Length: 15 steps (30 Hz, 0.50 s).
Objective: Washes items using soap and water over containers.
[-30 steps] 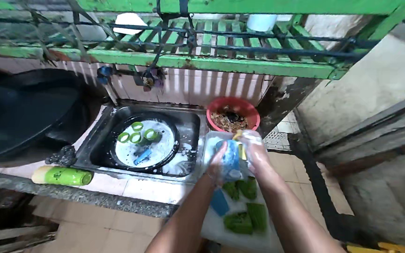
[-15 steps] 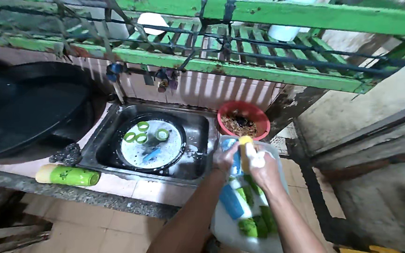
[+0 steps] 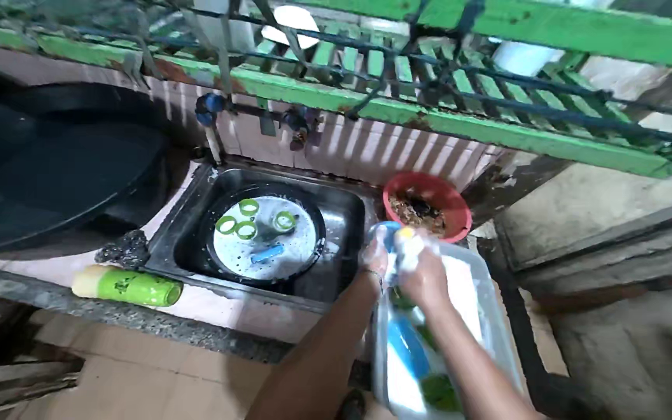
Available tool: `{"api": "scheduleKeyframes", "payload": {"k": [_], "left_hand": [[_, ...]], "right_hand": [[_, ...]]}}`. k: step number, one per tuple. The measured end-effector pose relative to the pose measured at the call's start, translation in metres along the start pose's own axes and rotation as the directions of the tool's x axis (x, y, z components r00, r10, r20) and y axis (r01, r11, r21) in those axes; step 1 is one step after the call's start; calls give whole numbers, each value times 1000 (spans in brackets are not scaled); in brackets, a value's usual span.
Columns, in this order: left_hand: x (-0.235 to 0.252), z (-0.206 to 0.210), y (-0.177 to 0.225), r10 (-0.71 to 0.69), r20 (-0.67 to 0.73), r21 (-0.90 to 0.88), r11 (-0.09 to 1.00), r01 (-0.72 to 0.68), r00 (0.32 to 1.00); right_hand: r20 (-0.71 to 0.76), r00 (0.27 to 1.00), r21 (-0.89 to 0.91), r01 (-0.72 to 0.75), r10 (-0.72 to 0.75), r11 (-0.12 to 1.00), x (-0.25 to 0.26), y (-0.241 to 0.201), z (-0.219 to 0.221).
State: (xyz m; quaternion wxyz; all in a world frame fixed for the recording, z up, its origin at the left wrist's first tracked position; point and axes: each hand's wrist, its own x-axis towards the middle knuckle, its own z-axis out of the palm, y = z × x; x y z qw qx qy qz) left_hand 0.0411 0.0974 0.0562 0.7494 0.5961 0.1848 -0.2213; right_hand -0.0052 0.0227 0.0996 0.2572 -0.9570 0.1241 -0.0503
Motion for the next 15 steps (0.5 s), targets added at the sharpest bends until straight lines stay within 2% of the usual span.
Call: {"api": "scheduleKeyframes", "payload": {"k": [1,2,3,4,5,6,7,8,9,10,11,13,14,15], "left_hand": [[4,-8,10,-23,-61,-20,1000,21,998],[2,-16,13,-9,-101,-21,1000,7,995],[-3,-20,11,62,-141,-22,998,-66,988],[-9,-21,7,172,-192,-60,981,-187,966],[-14,-21,2,278,-223,-106,946,-307,934],[-18,-23,-2,361,-227,-116,912,-393,905],[-15,-28,-4,421,-232,-80,890,-449,877],[-6,-35,-6,470,-243,-26,871,-490,848],[5,-47,-7,512,-234,30,853,-520,827],[15,-62,-8,533,-210,91,845,-527,819],[24,-81,-11,558,-166,180,828,-532,813],[26,-118,-15,600,-7,380,742,-553,800],[23,-133,-17,590,99,459,687,-563,801],[17,-144,-16,554,195,516,644,-565,809]], "right_hand": [[5,1000,-31,14,-13,999,-12,-13,8],[8,1000,43,-26,25,999,-18,-20,17],[16,992,231,-124,123,965,-16,-20,25],[32,969,487,-231,247,842,-7,-18,36],[108,928,697,-327,357,638,1,-20,44],[202,882,821,-390,427,418,4,-26,49],[267,857,870,-411,440,273,2,-34,52],[310,850,881,-426,426,208,-4,-42,53],[342,845,868,-452,412,206,-12,-49,52],[354,844,832,-481,402,277,-19,-56,49],[338,857,775,-488,390,402,-24,-62,43],[175,940,556,-340,293,758,-18,-67,29],[90,972,401,-235,217,885,-7,-67,23],[53,990,251,-138,128,958,4,-66,21]]}}
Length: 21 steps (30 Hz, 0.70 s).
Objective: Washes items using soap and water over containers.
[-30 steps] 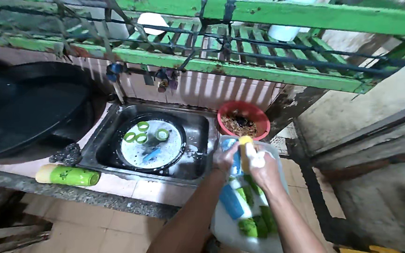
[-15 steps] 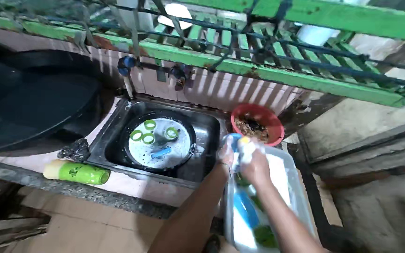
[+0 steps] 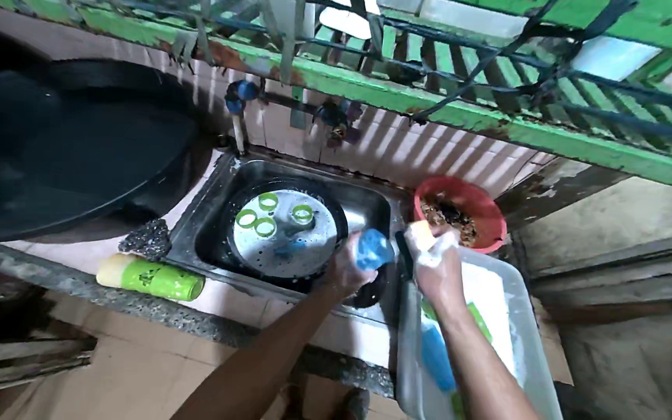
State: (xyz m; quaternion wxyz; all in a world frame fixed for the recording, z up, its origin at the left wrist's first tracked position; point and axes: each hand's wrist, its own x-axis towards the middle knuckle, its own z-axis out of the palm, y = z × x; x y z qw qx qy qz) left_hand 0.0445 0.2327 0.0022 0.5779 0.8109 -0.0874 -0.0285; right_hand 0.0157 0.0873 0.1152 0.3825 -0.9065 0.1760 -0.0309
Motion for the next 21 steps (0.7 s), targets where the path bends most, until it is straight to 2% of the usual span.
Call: {"api": "scheduleKeyframes", "payload": {"k": [2,4,5,6,7,8,9,10,12,13,14,15,16,17,18,19,20,21], "left_hand": [[-1,-16,-2,31,150,86,995,-45,988],[10,-31,-8,46,283,103,992,-78,958],[17,-42,-14,91,370,99,986,-136,925],[23,-55,-17,127,479,107,974,-202,869],[29,-66,-22,126,585,114,965,-235,801],[31,-77,-23,69,667,135,968,-211,742],[33,-87,-25,5,729,156,972,-174,684],[35,-93,-26,-48,772,172,976,-136,634],[31,-93,-24,-76,819,168,980,-111,568],[28,-89,-20,-50,826,157,977,-143,562],[26,-84,-13,-15,816,158,967,-199,578],[22,-80,-6,17,780,210,934,-288,625],[19,-76,-5,49,727,304,871,-385,685],[16,-73,-6,100,672,382,802,-460,734],[15,-72,-13,184,626,424,736,-528,758],[16,-72,-22,274,601,424,687,-590,751],[19,-77,-26,281,626,397,688,-607,727],[26,-84,-25,212,690,337,752,-567,692]], "right_hand": [[128,971,-215,224,-200,951,14,3,10],[316,868,-261,468,-383,845,14,15,32],[434,799,-249,551,-417,797,9,21,41],[574,722,-245,602,-386,760,3,24,46],[707,630,-245,644,-322,725,-6,26,47],[807,525,-228,700,-271,676,-13,28,46],[861,431,-191,766,-270,614,-17,30,43],[878,369,-156,823,-304,546,-17,30,40],[859,305,-103,890,-411,444,-9,32,41],[839,326,-102,880,-435,463,-4,34,47],[812,409,-115,812,-416,572,0,35,56],[774,530,-119,659,-347,743,0,36,65],[711,655,-52,410,-254,911,-3,36,74],[633,753,121,131,-179,984,-6,43,84],[572,811,318,-80,-124,945,-8,49,95],[552,828,420,-170,-101,892,-11,52,100],[554,821,401,-115,-141,909,-13,52,99],[582,781,262,83,-226,961,-10,49,92]]}}
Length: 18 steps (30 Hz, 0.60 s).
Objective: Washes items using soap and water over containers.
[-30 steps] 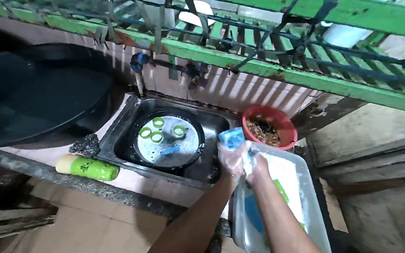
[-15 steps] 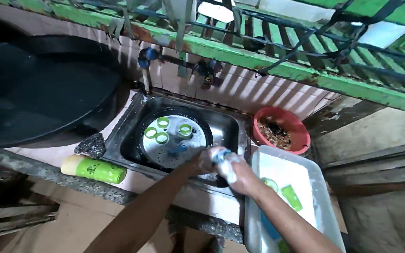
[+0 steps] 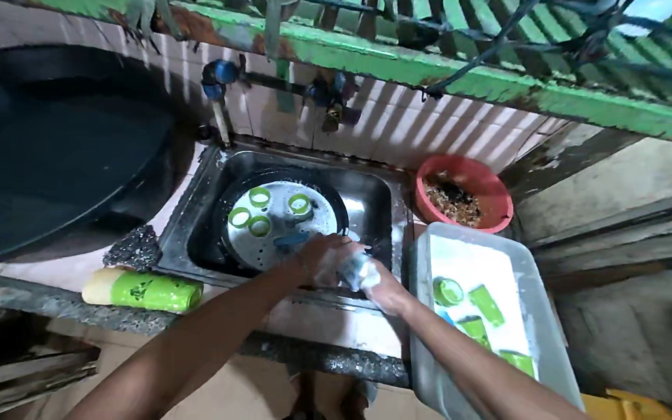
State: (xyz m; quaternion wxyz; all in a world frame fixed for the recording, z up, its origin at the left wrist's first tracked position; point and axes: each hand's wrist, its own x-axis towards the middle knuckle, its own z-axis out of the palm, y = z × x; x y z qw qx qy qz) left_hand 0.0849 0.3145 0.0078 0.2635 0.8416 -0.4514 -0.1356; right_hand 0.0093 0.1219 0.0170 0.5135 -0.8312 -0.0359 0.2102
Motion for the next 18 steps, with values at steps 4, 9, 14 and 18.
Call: {"api": "scheduleKeyframes", "payload": {"k": [4,9,14,18], "left_hand": [[7,-21,5,-46,334,-447,872,202,941],[10,-1,11,-153,60,36,988,151,986],[18,-13,-33,-365,-131,314,867,388,922],[65,3,74,-82,-330,180,973,148,940]], "right_hand": [[350,909,-661,411,-227,627,1,-19,-24],[-46,974,125,-217,224,968,-9,-9,-13],[-388,922,-210,-83,-5,974,-56,-13,-97],[-456,881,-620,-419,130,663,-87,19,-178]]}}
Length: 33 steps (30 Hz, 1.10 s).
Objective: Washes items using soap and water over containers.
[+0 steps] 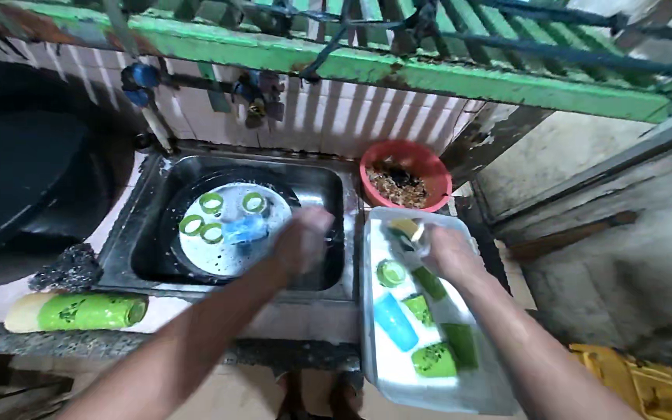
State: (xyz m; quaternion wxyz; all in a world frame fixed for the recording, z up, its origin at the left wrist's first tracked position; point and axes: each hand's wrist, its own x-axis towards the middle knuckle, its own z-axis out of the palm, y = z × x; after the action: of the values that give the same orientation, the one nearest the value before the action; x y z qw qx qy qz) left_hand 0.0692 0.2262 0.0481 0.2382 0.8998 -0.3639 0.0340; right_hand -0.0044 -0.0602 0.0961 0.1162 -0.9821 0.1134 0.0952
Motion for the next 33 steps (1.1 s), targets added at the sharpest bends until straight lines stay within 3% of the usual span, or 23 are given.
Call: {"api": "scheduleKeyframes", "payload": {"k": [2,3,4,5,6,8,9,12,14,16,18,19,21,22,23,25,27,30,31,33], "left_hand": [[17,26,82,259,34,-175,952,-250,965],[29,44,117,326,102,-159,938,-308,940],[39,59,148,269,280,-99,963,-251,922],[53,71,177,92,552,14,993,-119,829],[68,88,197,-87,709,174,983,-54,699],[90,118,209,-318,799,397,916,-50,511],[94,124,209,-363,801,430,902,-35,476],[88,130,200,-356,802,363,928,81,481],[87,132,199,-371,803,384,920,71,467],[96,114,205,-469,751,441,880,176,465],[104,101,194,-542,635,430,840,330,551],[105,94,185,-557,577,363,830,422,598],[98,91,172,-595,444,102,776,622,670],[89,98,169,-610,340,-139,720,679,716],[80,107,171,-631,241,-377,639,670,737],[65,119,193,-704,150,-663,449,599,694],[61,126,211,-778,122,-768,319,556,616],[76,124,202,-872,134,-782,198,591,470],[78,123,196,-873,164,-781,170,601,460],[74,133,199,-831,179,-833,156,530,526]], "right_hand": [[83,995,-203,-30,47,979,4,20,-2],[123,991,-251,-11,43,968,8,27,-2],[164,986,-267,39,6,963,14,37,6],[207,977,-236,99,-49,967,23,54,24],[267,962,-197,119,-63,973,33,69,41],[332,942,-112,88,-46,990,49,93,63],[340,938,-54,83,-60,995,56,103,70],[351,929,122,83,-121,989,62,126,84],[370,918,359,-1,-141,933,49,130,81],[351,925,686,-149,-144,712,22,125,67],[239,968,876,-179,-81,447,1,120,70],[192,981,895,-158,-40,417,-8,112,67],[68,997,876,-74,29,477,-35,83,54],[-11,999,850,-8,33,527,-46,68,48],[-83,996,820,55,23,569,-46,58,44],[-151,988,834,112,28,540,-22,51,47],[-128,991,868,98,29,488,6,57,52],[-226,971,613,202,-75,763,-27,48,50],[-220,971,533,203,-98,821,-44,42,47],[-228,972,558,177,-56,811,-41,44,42]]}}
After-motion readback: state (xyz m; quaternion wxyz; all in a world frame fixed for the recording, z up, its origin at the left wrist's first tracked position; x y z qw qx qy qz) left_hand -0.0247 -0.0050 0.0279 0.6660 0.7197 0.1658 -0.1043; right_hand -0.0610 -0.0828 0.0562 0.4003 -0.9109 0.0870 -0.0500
